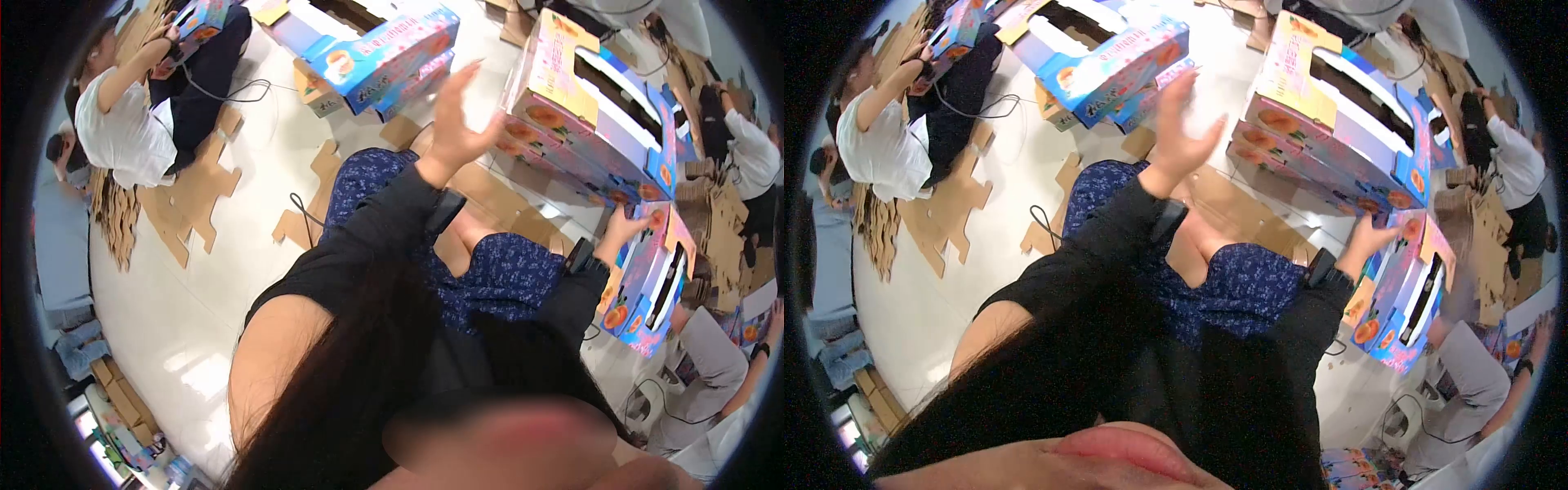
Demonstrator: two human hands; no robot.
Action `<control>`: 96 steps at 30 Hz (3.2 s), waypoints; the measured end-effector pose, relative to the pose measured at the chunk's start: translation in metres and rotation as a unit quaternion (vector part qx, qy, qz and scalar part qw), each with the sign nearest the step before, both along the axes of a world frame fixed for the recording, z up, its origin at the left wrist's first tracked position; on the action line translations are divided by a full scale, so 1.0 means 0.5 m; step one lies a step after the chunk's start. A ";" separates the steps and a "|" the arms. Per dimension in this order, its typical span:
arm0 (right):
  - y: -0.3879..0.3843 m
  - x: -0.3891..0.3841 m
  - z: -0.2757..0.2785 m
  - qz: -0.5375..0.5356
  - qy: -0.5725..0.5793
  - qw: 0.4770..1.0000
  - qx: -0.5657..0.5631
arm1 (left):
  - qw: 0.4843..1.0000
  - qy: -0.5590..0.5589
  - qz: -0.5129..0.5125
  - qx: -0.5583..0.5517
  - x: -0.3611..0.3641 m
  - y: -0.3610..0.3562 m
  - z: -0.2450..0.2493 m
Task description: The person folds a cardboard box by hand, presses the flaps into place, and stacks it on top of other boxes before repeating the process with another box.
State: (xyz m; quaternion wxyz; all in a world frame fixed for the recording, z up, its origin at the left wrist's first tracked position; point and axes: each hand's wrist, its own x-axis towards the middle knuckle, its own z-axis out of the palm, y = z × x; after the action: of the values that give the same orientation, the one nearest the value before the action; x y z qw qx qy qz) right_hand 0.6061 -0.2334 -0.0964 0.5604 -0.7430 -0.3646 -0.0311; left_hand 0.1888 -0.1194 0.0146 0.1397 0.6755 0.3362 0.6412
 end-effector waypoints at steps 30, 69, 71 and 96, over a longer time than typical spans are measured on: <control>-0.506 -0.208 0.138 0.100 0.045 0.991 -0.072 | 0.749 -0.371 -0.234 -0.496 -0.320 -0.053 0.128; -0.280 -0.562 0.225 0.418 0.417 0.795 0.137 | 0.749 0.047 -0.479 -0.455 -0.045 -0.395 0.083; -0.272 -0.558 0.199 0.421 0.465 0.765 0.145 | 0.750 0.071 -0.481 -0.449 -0.036 -0.373 0.051; -0.242 -0.508 0.065 0.445 0.620 0.632 0.134 | 0.957 -0.254 0.001 -0.139 -0.361 -0.219 0.218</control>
State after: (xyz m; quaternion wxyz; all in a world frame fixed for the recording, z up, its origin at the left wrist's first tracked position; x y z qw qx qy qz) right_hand 0.3521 -0.3542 -0.0637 0.6937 -0.2516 -0.2102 0.6414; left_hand 0.0084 -0.2291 0.1239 0.3125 0.4641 0.3756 0.7389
